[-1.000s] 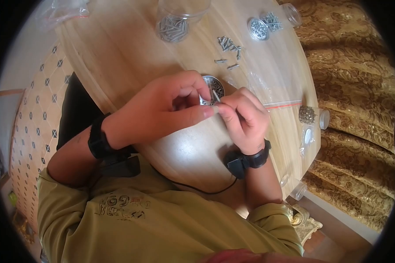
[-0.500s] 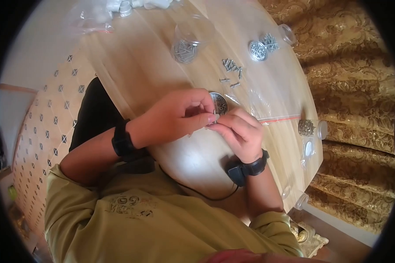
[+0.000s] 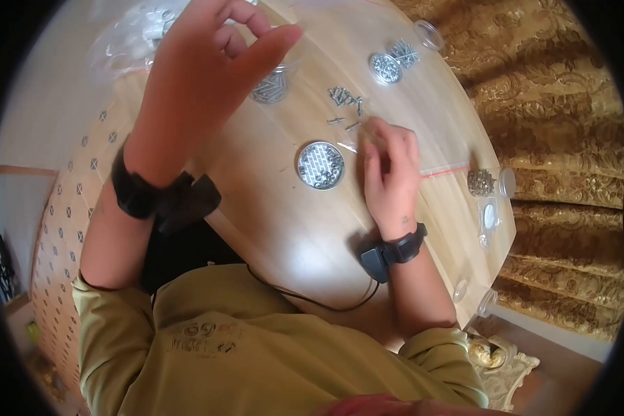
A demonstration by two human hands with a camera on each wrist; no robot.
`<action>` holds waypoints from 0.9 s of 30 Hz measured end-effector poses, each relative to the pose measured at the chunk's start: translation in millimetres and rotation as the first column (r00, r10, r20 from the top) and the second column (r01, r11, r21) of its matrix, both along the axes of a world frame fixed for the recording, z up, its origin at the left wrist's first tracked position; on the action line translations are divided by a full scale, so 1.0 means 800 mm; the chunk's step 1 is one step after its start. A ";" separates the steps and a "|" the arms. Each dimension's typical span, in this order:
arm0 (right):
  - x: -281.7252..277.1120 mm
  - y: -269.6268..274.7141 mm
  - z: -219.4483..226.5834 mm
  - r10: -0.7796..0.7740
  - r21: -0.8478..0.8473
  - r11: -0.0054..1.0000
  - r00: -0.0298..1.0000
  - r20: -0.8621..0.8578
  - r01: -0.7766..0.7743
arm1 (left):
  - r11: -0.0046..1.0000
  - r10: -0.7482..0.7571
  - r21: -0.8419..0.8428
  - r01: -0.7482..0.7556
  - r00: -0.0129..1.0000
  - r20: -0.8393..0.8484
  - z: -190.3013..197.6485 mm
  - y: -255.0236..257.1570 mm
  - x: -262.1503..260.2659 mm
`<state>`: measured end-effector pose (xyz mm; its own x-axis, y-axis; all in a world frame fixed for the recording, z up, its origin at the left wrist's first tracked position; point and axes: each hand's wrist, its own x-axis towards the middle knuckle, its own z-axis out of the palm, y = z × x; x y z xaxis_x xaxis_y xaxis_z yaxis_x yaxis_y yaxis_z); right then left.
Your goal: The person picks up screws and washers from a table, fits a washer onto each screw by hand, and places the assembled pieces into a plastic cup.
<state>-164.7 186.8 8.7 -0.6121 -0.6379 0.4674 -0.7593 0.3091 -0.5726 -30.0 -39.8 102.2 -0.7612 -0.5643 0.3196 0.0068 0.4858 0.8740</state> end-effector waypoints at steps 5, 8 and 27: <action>-0.004 0.002 -0.007 0.034 0.087 0.996 0.999 0.032 -0.036 | 0.995 -0.062 -0.086 0.040 0.960 -0.272 -0.027 0.029 0.005; -0.003 0.003 -0.009 0.007 0.087 0.996 0.998 0.059 -0.012 | 0.991 -0.131 -0.058 0.119 0.949 -0.288 -0.037 0.041 -0.001; 0.008 0.008 -0.003 0.319 -0.486 0.874 0.746 0.584 0.007 | 0.460 -0.728 0.738 0.495 0.685 -0.006 -0.071 0.032 -0.051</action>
